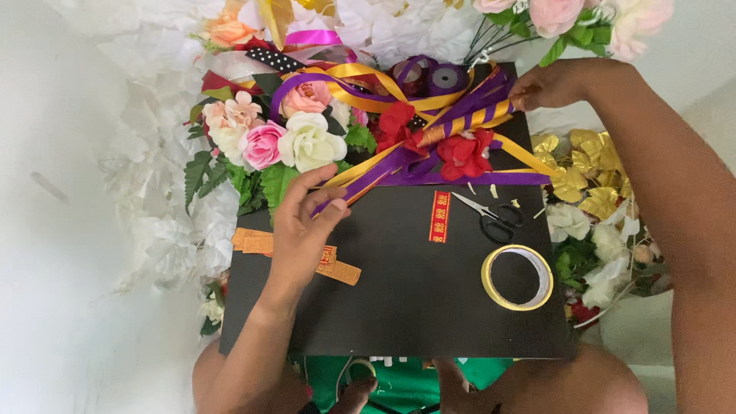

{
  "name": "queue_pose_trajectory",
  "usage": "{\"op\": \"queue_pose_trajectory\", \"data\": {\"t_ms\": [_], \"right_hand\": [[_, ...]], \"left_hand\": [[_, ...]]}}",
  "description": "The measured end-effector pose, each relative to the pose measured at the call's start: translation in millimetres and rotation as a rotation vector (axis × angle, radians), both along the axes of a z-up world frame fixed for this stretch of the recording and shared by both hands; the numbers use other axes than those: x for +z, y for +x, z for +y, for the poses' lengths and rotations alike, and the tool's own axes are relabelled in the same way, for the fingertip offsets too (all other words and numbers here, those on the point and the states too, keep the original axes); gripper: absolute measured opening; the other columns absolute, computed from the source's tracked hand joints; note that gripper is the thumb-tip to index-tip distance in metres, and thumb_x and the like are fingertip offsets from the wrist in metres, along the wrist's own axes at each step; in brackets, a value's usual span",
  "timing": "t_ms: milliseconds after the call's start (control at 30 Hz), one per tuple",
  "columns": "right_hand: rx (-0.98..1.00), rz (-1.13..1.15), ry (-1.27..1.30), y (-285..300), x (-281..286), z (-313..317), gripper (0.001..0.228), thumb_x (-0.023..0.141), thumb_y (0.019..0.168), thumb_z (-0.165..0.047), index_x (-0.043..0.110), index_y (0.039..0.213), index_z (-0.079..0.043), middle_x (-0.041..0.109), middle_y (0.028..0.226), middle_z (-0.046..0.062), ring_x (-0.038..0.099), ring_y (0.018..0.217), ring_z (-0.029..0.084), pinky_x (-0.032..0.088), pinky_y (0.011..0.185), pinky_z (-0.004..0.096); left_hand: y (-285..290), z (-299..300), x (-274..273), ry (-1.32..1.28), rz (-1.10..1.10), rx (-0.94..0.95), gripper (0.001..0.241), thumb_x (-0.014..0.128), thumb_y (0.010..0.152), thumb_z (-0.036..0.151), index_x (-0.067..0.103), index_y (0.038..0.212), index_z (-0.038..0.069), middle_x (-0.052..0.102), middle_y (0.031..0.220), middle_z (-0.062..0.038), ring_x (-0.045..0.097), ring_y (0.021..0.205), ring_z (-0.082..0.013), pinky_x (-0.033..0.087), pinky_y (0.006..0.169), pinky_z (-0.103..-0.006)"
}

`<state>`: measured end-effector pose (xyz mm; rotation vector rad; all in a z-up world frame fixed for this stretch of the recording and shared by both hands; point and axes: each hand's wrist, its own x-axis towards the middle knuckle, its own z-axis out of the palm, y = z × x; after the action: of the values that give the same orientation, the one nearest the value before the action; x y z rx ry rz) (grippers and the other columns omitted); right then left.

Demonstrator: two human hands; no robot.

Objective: The person wraps purple and orange ribbons around a cardboard tube by hand. They use scissors to cut tape and pieces of ribbon, and attach a red artificial flower to the end of the tube.

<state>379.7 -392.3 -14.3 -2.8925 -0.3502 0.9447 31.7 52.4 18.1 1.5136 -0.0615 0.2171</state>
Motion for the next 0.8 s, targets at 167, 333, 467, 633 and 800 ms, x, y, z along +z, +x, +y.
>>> {"op": "queue_pose_trajectory", "data": {"t_ms": [167,333,467,633,800], "right_hand": [[-0.046,0.087,-0.005,-16.5,17.1,29.4,0.061,0.068,0.108,-0.048,0.065,0.164,-0.026,0.067,0.167,0.006,0.062,0.153,0.033,0.048,0.124,0.054],[-0.151,0.037,0.071,-31.7,19.7,30.8,0.056,0.075,0.104,-0.049,0.067,0.157,-0.031,0.073,0.154,0.012,0.068,0.139,0.037,0.046,0.116,0.056],[-0.069,-0.075,0.050,-45.3,18.6,28.6,0.056,0.078,0.101,-0.045,0.064,0.154,-0.038,0.058,0.156,0.004,0.066,0.129,0.037,0.048,0.106,0.052],[-0.113,-0.136,0.015,-104.5,71.6,49.5,0.069,0.062,0.109,-0.056,0.041,0.174,-0.048,0.067,0.155,0.033,0.066,0.140,0.049,0.051,0.100,0.063],[-0.262,-0.304,0.469,-159.7,54.7,22.8,0.071,0.055,0.111,-0.016,0.040,0.178,-0.034,0.038,0.182,0.012,0.040,0.164,0.030,0.035,0.124,0.048]], "left_hand": [[-5.5,-1.7,15.7,0.029,0.048,-0.037,0.046,0.073,0.105,0.010,0.068,0.151,0.011,0.058,0.148,-0.008,0.074,0.126,-0.0235,0.072,0.096,-0.0386],[-5.7,4.8,9.1,0.016,0.047,-0.075,0.045,0.071,0.108,0.016,0.067,0.152,0.015,0.057,0.151,-0.008,0.073,0.130,-0.0233,0.072,0.099,-0.0410],[-7.6,4.8,14.3,-0.009,0.029,-0.104,0.047,0.071,0.109,0.028,0.067,0.153,0.012,0.057,0.148,-0.007,0.073,0.132,-0.0231,0.074,0.100,-0.0410],[-15.3,4.7,27.5,0.019,0.073,-0.111,0.047,0.068,0.109,0.030,0.067,0.153,0.013,0.057,0.147,-0.007,0.073,0.133,-0.0252,0.073,0.102,-0.0414],[-11.2,16.1,-2.4,0.106,-0.087,-0.055,0.030,0.076,0.110,0.013,0.074,0.140,0.013,0.064,0.136,-0.003,0.074,0.119,-0.0173,0.064,0.098,-0.0309]]}}
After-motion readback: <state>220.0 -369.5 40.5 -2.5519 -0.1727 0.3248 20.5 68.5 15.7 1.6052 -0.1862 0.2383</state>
